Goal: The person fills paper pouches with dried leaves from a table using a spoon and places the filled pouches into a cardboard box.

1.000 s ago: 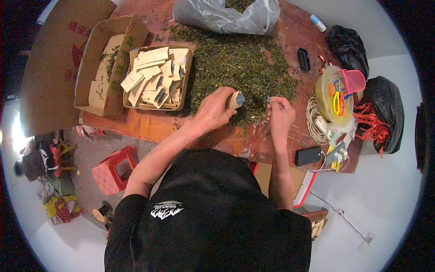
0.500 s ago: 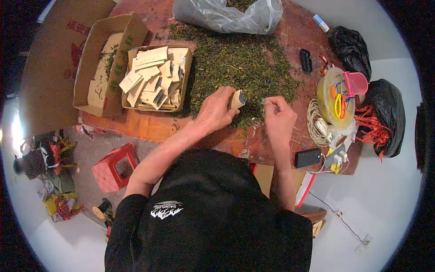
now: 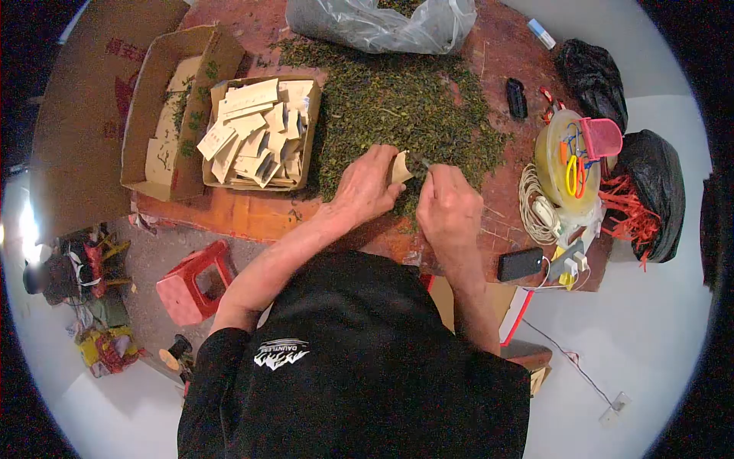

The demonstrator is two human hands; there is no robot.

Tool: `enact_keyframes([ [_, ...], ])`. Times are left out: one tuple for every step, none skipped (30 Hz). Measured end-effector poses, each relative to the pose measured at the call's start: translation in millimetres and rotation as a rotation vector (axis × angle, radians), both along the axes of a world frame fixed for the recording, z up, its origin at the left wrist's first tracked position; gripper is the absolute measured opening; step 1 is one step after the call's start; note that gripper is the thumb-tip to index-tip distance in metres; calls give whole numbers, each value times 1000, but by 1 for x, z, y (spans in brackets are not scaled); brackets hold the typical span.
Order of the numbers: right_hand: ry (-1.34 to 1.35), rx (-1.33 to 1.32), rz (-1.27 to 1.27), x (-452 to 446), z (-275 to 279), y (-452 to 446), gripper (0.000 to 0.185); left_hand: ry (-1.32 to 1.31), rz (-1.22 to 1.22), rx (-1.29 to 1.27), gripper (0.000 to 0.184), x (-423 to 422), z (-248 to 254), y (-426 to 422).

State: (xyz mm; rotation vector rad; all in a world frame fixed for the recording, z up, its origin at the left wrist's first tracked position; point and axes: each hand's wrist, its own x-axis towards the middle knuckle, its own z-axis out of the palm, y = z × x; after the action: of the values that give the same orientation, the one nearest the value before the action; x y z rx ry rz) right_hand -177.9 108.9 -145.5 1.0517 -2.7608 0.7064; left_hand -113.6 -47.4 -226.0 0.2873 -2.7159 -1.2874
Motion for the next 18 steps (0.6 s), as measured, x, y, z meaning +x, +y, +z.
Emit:
enact_keyframes([
  [24, -12, 11, 0, 0, 0, 9, -9, -1, 2, 59, 0, 1, 0],
  [48, -24, 23, 0, -1, 1, 10, -17, -1, 5, 59, 0, 1, 0],
  [73, -36, 34, -1, -1, 1, 10, -25, -1, 7, 59, 0, 2, 0],
  [90, -36, 45, 0, -1, 1, 11, -29, 3, 9, 59, 0, 3, 0],
  [107, -36, 55, 1, 0, 1, 12, -33, 6, 11, 59, 0, 4, 0],
  [124, -36, 65, 1, 0, 1, 12, -37, 9, 13, 59, 0, 4, 0],
  [123, -38, 68, 2, 0, 3, 13, -31, 14, 11, 57, 0, 4, 1],
  [122, -40, 72, 1, 0, 4, 14, -25, 19, 9, 55, -1, 3, 1],
  [122, -43, 77, 1, 0, 6, 15, -19, 26, 6, 53, -1, 3, 1],
  [125, -49, 57, -1, 1, 7, 15, -34, 29, 12, 55, -1, 3, 1],
  [127, -54, 37, -2, 3, 9, 16, -50, 31, 19, 58, 0, 3, 0],
  [129, -59, 16, -3, 4, 11, 16, -66, 32, 27, 60, 1, 4, -1],
  [129, -72, 3, -6, 3, 13, 16, -64, 32, 26, 59, 1, 4, -1],
  [130, -85, -11, -9, 1, 15, 16, -63, 32, 26, 59, 2, 5, -2],
  [131, -97, -25, -13, -1, 18, 16, -60, 31, 26, 59, 3, 5, -2],
  [140, -81, -50, -17, -8, 21, 15, -34, 38, 23, 59, 3, 4, -2],
  [149, -66, -74, -23, -18, 24, 14, -8, 46, 20, 60, 5, 2, -1],
  [158, -50, -97, -29, -28, 28, 13, 19, 55, 17, 60, 5, 1, -1],
])
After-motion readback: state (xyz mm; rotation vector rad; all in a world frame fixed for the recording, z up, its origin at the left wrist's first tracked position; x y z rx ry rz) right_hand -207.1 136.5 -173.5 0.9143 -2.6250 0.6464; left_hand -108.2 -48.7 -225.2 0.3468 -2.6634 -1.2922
